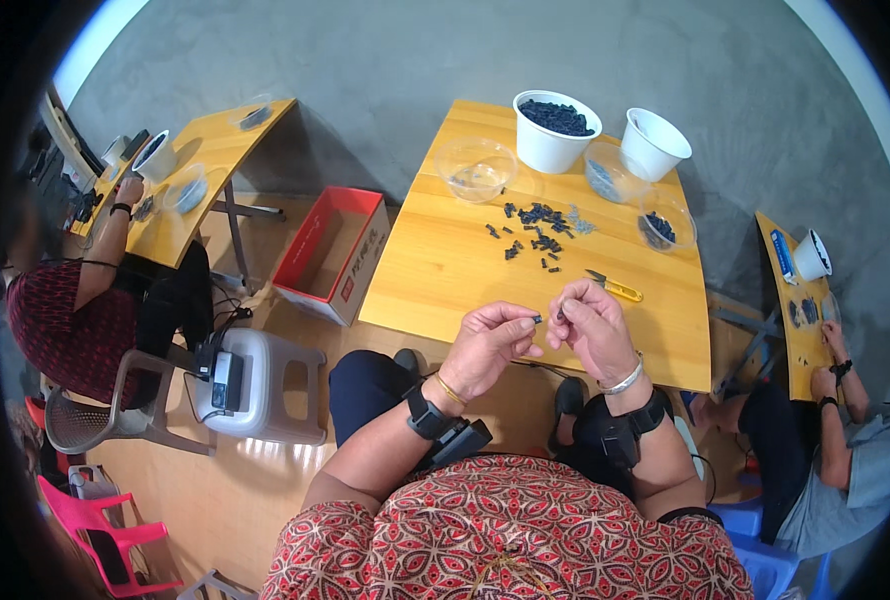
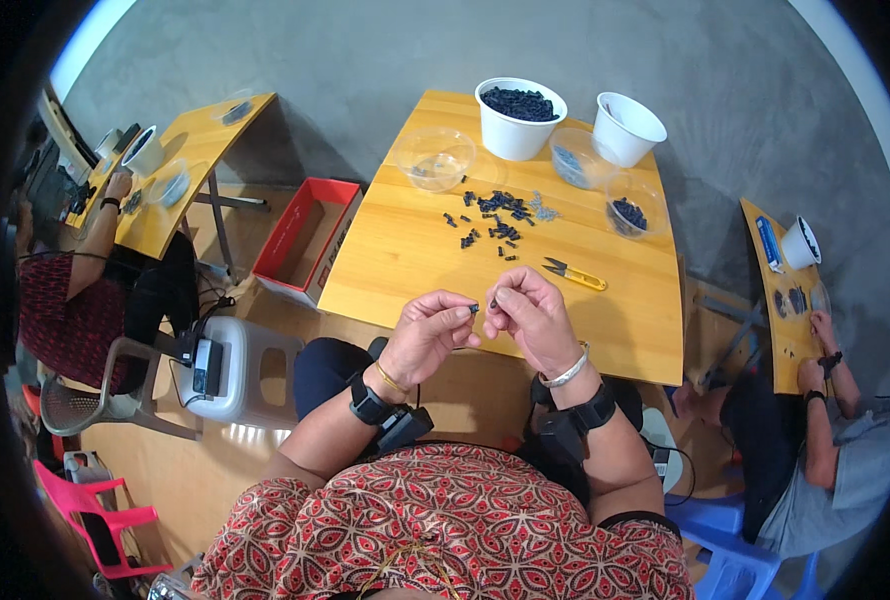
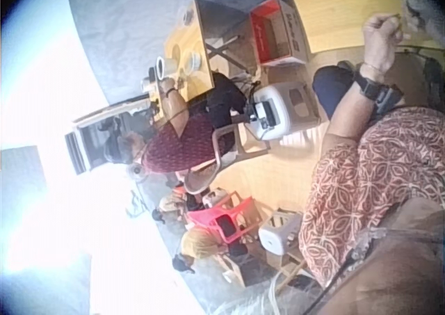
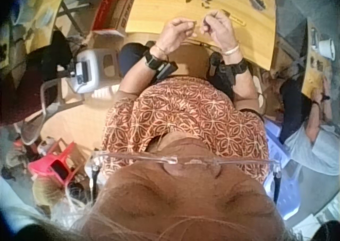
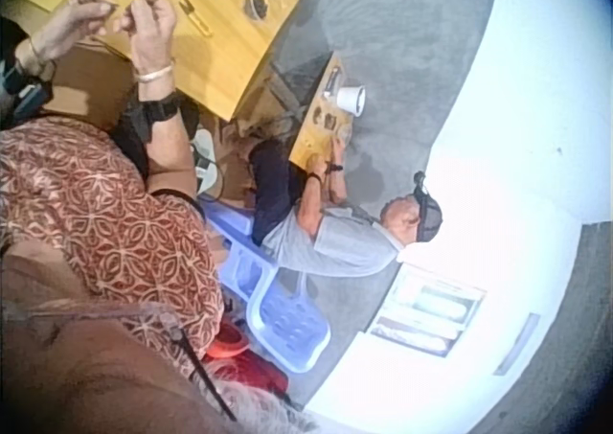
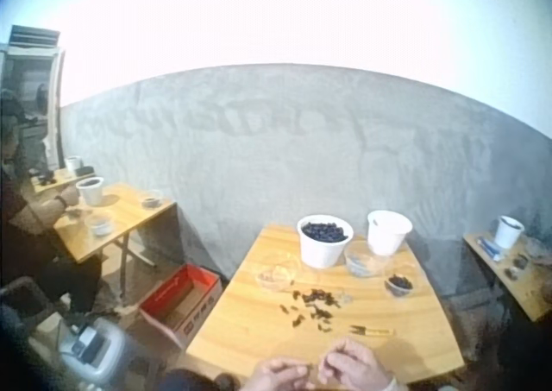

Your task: Sorting small black plastic components and fitting silver metal collars onto them at a table.

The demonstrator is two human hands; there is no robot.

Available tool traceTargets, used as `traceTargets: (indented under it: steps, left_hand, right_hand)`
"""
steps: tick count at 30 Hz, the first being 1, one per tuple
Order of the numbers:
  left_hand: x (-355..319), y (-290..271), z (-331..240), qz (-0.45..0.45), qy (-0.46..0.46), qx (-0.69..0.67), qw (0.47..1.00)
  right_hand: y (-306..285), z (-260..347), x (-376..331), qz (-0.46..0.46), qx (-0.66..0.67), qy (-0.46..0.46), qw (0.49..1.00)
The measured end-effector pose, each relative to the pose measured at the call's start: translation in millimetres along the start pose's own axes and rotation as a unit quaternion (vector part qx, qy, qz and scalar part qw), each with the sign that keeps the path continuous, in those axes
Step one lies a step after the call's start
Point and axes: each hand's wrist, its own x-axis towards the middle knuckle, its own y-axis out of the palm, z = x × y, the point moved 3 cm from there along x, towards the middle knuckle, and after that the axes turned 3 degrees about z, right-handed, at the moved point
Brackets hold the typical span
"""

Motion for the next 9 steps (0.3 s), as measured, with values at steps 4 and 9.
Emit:
traceTargets:
  steps: [4, 9]
  left_hand:
    - [-3.7, 5.9, -2.6, 0.006, 0.008, 0.0, 1.0]
    - [-4.9, 5.6, -3.2, 0.005, 0.025, -0.008, 1.0]
  right_hand:
    - [3.7, -1.6, -2.6, 0.01, 0.009, 0.005, 1.0]
    - [-3.4, -7.3, -2.8, 0.013, 0.001, 0.004, 1.0]
